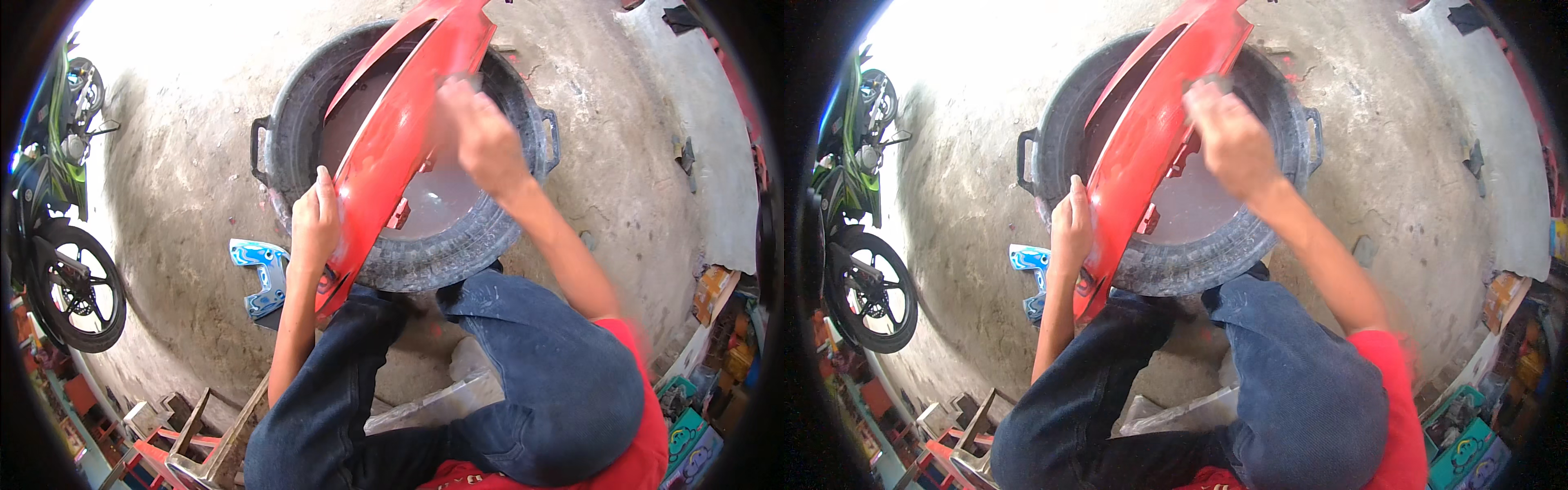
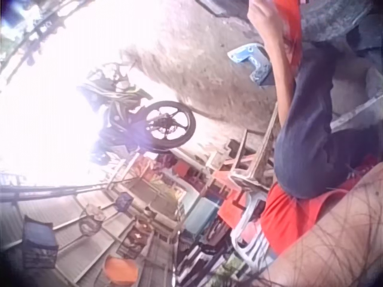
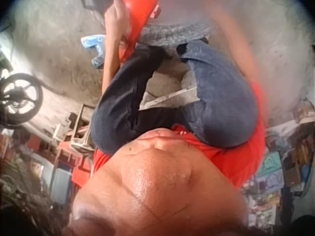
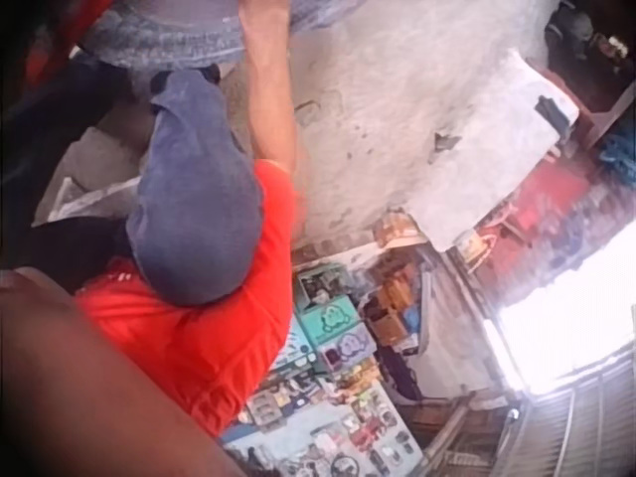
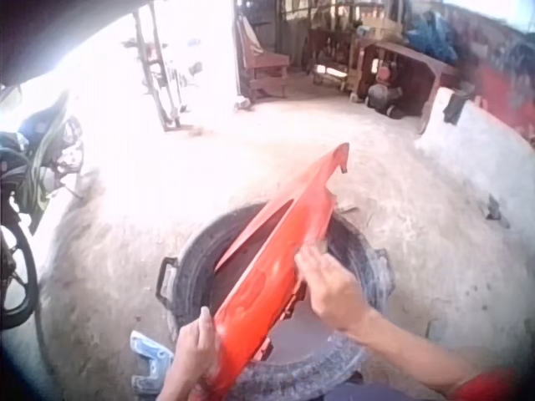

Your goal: The person sands a red motorcycle fairing piece using a small piece of sandpaper, frequently dipping the fairing and the sandpaper into a bucket of water.

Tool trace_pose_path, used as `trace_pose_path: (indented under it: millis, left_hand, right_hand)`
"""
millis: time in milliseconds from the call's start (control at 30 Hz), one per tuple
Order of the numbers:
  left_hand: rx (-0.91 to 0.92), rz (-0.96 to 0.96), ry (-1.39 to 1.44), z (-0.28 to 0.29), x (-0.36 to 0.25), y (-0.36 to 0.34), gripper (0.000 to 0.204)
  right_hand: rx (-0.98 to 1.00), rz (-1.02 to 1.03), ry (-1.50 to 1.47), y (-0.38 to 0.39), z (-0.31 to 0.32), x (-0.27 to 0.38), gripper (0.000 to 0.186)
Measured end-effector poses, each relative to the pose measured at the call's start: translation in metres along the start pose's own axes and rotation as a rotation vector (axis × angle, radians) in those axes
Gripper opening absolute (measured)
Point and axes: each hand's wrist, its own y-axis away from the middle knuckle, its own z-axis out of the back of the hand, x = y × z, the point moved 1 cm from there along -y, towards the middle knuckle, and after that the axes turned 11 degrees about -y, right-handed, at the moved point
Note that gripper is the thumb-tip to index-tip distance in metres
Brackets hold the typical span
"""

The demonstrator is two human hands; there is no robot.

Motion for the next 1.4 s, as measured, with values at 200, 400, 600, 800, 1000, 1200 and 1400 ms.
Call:
trace_pose_path:
  millis: [200, 400, 600, 800, 1000, 1200, 1400]
  left_hand:
    - [0.102, 0.158, 0.103, 0.004, -0.007, -0.001, 0.046]
    - [0.104, 0.207, 0.100, 0.007, -0.009, -0.003, 0.051]
    - [0.057, 0.137, 0.094, 0.007, -0.009, -0.002, 0.053]
    - [0.121, 0.196, 0.110, 0.006, -0.006, -0.002, 0.049]
    - [0.086, 0.008, -0.034, 0.004, 0.001, 0.001, 0.028]
    - [0.107, -0.091, -0.120, -0.001, 0.013, 0.006, 0.027]
    - [0.076, -0.208, -0.231, 0.000, 0.019, 0.007, 0.041]
  right_hand:
    - [0.156, 0.412, -0.276, 0.025, -0.011, 0.041, 0.042]
    - [0.008, 0.090, -0.004, 0.004, -0.009, 0.009, 0.042]
    - [0.143, 0.386, -0.151, 0.007, -0.014, 0.034, 0.040]
    - [0.068, 0.345, -0.118, -0.009, -0.020, 0.025, 0.043]
    - [0.094, 0.259, 0.003, -0.029, -0.017, 0.006, 0.046]
    - [0.183, 0.601, -0.213, -0.002, -0.024, 0.052, 0.039]
    - [0.119, 0.116, 0.105, -0.038, -0.021, 0.001, 0.046]
